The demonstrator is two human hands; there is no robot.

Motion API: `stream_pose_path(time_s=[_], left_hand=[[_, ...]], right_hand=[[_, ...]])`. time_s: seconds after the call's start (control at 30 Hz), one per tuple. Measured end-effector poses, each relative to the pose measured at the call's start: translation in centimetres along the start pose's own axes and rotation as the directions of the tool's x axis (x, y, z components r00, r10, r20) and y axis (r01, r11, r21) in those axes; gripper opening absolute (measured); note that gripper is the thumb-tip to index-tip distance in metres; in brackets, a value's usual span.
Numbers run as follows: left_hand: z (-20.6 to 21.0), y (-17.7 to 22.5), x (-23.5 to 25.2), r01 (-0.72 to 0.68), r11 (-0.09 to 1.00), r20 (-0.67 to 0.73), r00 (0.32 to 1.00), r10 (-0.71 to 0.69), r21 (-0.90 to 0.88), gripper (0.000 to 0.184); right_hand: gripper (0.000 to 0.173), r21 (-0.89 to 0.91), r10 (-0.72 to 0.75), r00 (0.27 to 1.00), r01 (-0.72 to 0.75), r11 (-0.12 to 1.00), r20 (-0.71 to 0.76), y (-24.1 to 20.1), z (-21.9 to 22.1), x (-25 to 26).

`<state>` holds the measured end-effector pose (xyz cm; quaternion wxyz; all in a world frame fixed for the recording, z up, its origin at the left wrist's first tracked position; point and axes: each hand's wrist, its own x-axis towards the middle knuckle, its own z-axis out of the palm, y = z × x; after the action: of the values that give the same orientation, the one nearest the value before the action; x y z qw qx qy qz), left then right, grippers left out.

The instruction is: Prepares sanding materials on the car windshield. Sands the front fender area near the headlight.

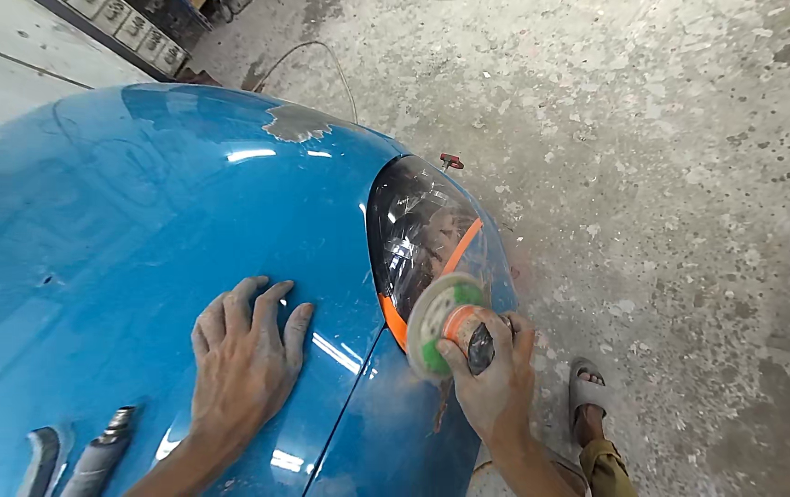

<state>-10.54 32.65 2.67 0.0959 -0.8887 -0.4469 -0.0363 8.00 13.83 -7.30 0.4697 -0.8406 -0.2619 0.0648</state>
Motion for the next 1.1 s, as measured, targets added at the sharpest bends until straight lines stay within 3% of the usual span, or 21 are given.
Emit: stream_pose_path(time_s=[0.77, 1.1], left_hand=[[-0.1, 0.0, -0.1, -0.003, 1.0, 0.0, 1.0, 0.003, 0.007, 0.065], [0.0, 0.1, 0.0, -0.007, 1.0, -0.003, 1.0, 0.007, 0.007, 0.064]], right_hand=[[0.054, 0.012, -0.066, 0.998, 0.067, 0.998, -0.009, -1.4, -0.2, -0.6], [0.057, 0.039, -0.014, 1.0, 0.014, 0.999, -0.013, -0.8, -0.4, -0.9]])
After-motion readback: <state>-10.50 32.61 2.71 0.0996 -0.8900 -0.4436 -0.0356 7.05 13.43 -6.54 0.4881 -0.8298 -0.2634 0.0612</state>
